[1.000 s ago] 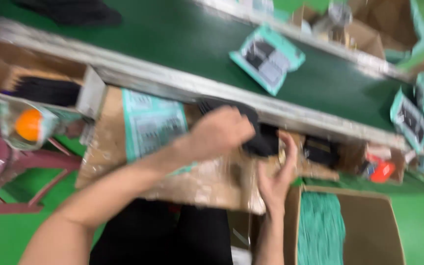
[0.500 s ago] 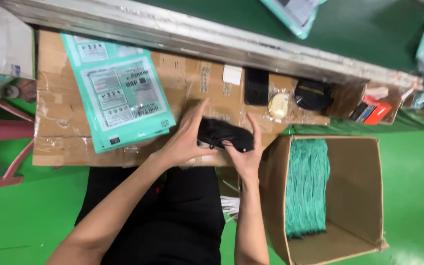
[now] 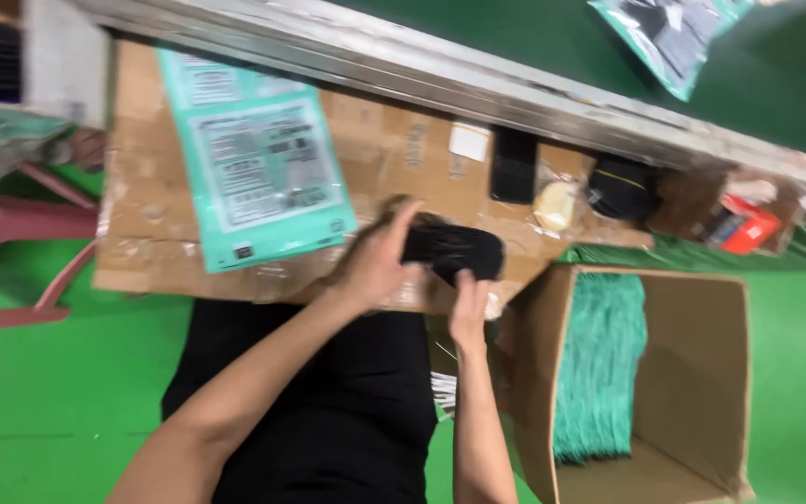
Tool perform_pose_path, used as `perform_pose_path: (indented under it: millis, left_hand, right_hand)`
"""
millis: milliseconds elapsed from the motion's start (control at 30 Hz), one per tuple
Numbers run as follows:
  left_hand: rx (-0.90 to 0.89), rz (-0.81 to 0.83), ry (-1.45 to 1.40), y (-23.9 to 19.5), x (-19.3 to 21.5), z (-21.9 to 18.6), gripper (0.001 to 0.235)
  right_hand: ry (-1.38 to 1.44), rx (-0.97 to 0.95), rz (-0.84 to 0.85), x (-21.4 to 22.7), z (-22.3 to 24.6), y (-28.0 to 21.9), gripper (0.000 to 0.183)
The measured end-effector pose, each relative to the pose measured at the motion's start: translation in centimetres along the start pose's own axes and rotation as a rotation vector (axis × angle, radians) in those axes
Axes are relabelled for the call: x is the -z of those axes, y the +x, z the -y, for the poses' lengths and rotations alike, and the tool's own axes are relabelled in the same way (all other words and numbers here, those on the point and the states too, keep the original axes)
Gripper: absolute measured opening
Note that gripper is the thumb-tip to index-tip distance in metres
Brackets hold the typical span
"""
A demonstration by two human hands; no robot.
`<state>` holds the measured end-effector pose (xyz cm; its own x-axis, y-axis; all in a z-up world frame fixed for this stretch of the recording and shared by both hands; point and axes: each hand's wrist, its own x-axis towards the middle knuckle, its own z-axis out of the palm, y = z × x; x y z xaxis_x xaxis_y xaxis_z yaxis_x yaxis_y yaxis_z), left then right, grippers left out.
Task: Packing black face masks into plastic bags and sealing them.
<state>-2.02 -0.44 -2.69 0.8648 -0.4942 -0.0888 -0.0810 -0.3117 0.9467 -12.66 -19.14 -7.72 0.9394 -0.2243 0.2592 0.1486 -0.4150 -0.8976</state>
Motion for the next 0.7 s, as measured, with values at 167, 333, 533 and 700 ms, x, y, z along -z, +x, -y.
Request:
perform_pose_path:
  millis: [167,333,533,700]
  left_hand:
    - [-0.649,-0.379,0.532,-3.3,7.3,-4.0,0.042]
    - [-0.574,-0.365,0.776,-4.3,13.9,0.3,0.015]
    - [-0.531,-0.297,0.681,-3.3,14.6,0.3,0.011]
    - [-0.679,-0.434,0.579,-3.3,14.5,-2.8,0.013]
  right_hand:
    - [0.013,-0.14,-0.469,-1.0,-0.7,2.3,0.044]
    - [0.524,-0.362,-0.445,-2.3,1.7,4.7,0.04]
    - [0.492,-0.458,-0.024,-8.6,8.4,6.7,0.04]
    - [0.506,-0.452,0.084,-8.9,9.2,8.0,0.033]
